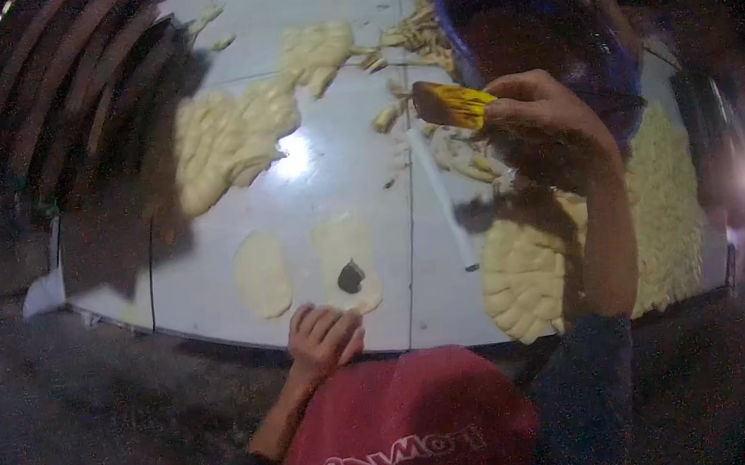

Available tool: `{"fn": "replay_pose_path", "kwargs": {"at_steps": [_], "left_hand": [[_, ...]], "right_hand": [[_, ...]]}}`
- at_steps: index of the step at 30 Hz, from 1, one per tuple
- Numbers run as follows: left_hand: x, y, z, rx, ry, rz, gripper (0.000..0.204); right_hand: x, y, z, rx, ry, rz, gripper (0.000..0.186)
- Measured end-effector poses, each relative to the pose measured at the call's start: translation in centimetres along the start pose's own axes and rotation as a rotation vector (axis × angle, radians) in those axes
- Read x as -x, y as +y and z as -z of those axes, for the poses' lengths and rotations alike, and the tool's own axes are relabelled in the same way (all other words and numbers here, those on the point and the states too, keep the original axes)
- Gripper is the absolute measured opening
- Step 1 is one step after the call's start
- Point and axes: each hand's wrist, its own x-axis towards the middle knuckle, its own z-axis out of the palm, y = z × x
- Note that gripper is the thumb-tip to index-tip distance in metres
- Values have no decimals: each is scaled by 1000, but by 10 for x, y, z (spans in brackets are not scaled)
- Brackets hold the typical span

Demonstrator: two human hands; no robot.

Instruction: The person spreads chocolate onto flattened dough using a spatula, adds banana pieces, rolls the dough into logs by hand, and places them into a metal tray. The person then pulls portions from a dough mass and flattens them using a rolling pin and hands.

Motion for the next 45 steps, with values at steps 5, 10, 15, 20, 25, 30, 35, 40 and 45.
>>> {"fn": "replay_pose_path", "kwargs": {"at_steps": [5, 10, 15, 20, 25, 30, 35, 40, 45], "left_hand": [[1, -6, 4, 116, 19, 56, 24], [22, -20, 20, 235, 62, 80, 19], [38, -41, 52, 135, 112, 175, 16], [44, -50, 56, 26, 80, 216, 33], [31, -51, 47, -148, -36, 313, 62], [24, -57, 50, -261, -218, 424, 79], [24, -58, 62, -233, -282, 500, 77], [37, -52, 65, -234, -283, 432, 76], [53, -52, 65, -275, -301, 515, 79]], "right_hand": [[-14, -18, -114, 114, -222, -7, 41], [-21, -3, -247, 498, -320, 300, 33], [9, -21, -292, 654, -213, 504, 19], [34, -29, -308, 668, -61, 401, 18], [45, -18, -324, 577, 0, 300, 17], [49, -17, -319, 456, 2, 85, 28], [54, -6, -307, 452, 67, 53, 32], [57, -5, -310, 475, 72, 108, 29], [50, -2, -317, 434, 79, 146, 27]]}}
